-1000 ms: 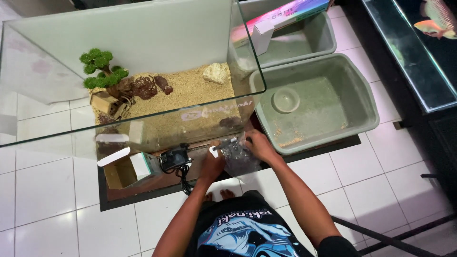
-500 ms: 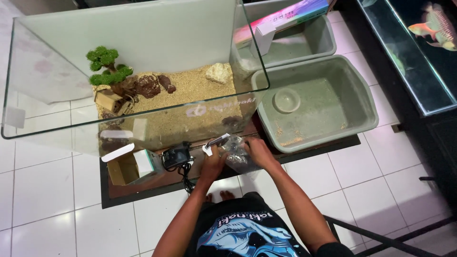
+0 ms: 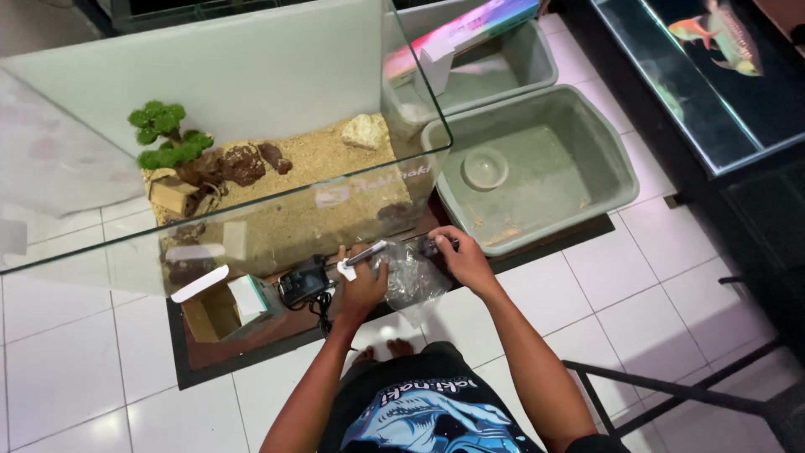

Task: The person assembles a hang-on-back aquarium filter by unpacking components, attaching the intake tube and sponge, and securing the unit to the edge of a glass tank. They then open a small box and place the packaging aside.

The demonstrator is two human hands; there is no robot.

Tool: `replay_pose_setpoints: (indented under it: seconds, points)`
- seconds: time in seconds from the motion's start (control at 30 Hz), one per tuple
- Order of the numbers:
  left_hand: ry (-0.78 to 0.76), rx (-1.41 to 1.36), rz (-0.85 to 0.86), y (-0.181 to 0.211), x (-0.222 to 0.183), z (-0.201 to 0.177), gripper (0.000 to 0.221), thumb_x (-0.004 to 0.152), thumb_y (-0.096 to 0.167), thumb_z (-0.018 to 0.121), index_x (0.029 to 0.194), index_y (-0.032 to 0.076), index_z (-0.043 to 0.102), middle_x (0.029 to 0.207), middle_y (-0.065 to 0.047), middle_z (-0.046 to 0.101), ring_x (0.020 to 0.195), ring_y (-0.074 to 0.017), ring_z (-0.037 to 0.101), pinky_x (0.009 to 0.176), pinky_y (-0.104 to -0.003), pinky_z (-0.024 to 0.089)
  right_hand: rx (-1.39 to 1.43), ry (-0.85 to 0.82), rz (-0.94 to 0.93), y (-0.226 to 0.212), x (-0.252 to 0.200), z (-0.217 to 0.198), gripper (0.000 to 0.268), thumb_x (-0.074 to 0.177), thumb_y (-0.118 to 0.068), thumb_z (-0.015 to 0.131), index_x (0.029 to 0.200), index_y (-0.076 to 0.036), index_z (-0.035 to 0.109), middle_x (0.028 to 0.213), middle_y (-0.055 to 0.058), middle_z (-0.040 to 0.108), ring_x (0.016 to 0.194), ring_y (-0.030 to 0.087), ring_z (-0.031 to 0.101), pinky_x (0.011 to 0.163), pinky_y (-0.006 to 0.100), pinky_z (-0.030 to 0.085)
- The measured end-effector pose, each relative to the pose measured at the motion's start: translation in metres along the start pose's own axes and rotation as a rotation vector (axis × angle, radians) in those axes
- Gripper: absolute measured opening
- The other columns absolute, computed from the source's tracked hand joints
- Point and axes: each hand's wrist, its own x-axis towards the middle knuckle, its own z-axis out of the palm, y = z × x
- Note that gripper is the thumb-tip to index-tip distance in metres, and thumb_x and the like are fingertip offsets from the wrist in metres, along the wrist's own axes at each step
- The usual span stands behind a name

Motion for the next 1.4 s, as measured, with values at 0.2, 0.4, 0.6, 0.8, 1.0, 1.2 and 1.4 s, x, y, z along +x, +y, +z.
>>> replay_pose_setpoints:
  seconds: [0.2, 0.4, 0.6, 0.8, 1.0, 1.2, 1.4]
  points:
    - [-0.203, -0.604, -0.283, 0.07, 0.01, -0.082, 0.044, 0.111, 0.037, 0.063, 0.142, 0.008, 0.056, 0.115, -0.023, 0.077, 0.113, -0.0443, 0.077, 0.102, -0.06, 0.057, 0.665, -0.081, -0.019, 0.009, -0.008, 0.024, 0.039, 0.096, 0.0, 0.082, 0.133, -0.006, 0.068, 0.097, 0.005, 0.076, 0.051, 0.006, 0.053, 0.04, 0.021, 0.038]
    - [-0.291, -0.765, -0.303, 0.069, 0.012, -0.124, 0.043, 0.103, 0.031, 0.078, 0.142, 0.015, 0.071, 0.124, -0.014, 0.084, 0.115, -0.028, 0.08, 0.099, -0.044, 0.063, 0.282, -0.032, -0.247, -0.087, -0.053, 0.012, 0.046, 0.097, -0.01, 0.084, 0.141, -0.009, 0.075, 0.11, 0.006, 0.083, 0.092, 0.01, 0.069, 0.086, 0.031, 0.06]
    - [-0.254, -0.898, -0.13, 0.044, 0.004, -0.14, 0.038, 0.099, 0.025, 0.085, 0.131, 0.007, 0.077, 0.107, -0.015, 0.085, 0.085, -0.0141, 0.069, 0.08, -0.039, 0.064, 0.08, 0.016, -0.409, -0.158, -0.092, 0.009, 0.028, 0.093, -0.013, 0.09, 0.12, -0.011, 0.085, 0.092, 0.005, 0.076, 0.076, 0.011, 0.064, 0.07, 0.028, 0.058]
    - [-0.213, -0.909, -0.053, 0.048, -0.007, -0.176, 0.036, 0.097, 0.025, 0.087, 0.127, 0.006, 0.08, 0.1, -0.018, 0.084, 0.081, -0.0166, 0.072, 0.073, -0.038, 0.064, 0.582, -0.037, -0.446, -0.133, -0.076, 0.033, 0.02, 0.097, 0.005, 0.079, 0.11, 0.001, 0.063, 0.076, 0.011, 0.069, 0.055, 0.013, 0.056, 0.05, 0.026, 0.048]
    - [-0.221, -0.912, -0.101, 0.043, -0.014, -0.188, 0.034, 0.096, 0.023, 0.089, 0.126, 0.01, 0.082, 0.073, -0.004, 0.074, 0.069, -0.0097, 0.064, 0.066, -0.028, 0.058, 0.811, -0.083, -0.49, -0.182, -0.103, 0.083, 0.049, 0.108, -0.022, 0.07, 0.152, -0.001, 0.062, 0.103, 0.011, 0.076, 0.076, 0.005, 0.056, 0.065, 0.017, 0.045]
    - [-0.209, -0.892, -0.114, 0.047, -0.01, -0.205, 0.033, 0.095, 0.026, 0.09, 0.124, 0.011, 0.083, 0.077, -0.011, 0.08, 0.069, -0.0106, 0.065, 0.069, -0.034, 0.06, 0.933, -0.02, -0.393, -0.159, -0.093, 0.117, 0.039, 0.11, -0.025, 0.07, 0.144, -0.006, 0.067, 0.114, 0.013, 0.078, 0.079, 0.007, 0.056, 0.078, 0.022, 0.052]
    - [-0.182, -0.868, -0.047, 0.054, -0.006, -0.223, 0.019, 0.098, 0.022, 0.087, 0.11, 0.008, 0.082, 0.066, -0.008, 0.072, 0.065, -0.0131, 0.064, 0.065, -0.031, 0.056, 1.033, -0.04, -0.401, -0.156, -0.092, 0.129, 0.047, 0.108, -0.018, 0.072, 0.151, -0.002, 0.059, 0.123, 0.018, 0.076, 0.096, 0.016, 0.071, 0.099, 0.039, 0.062]
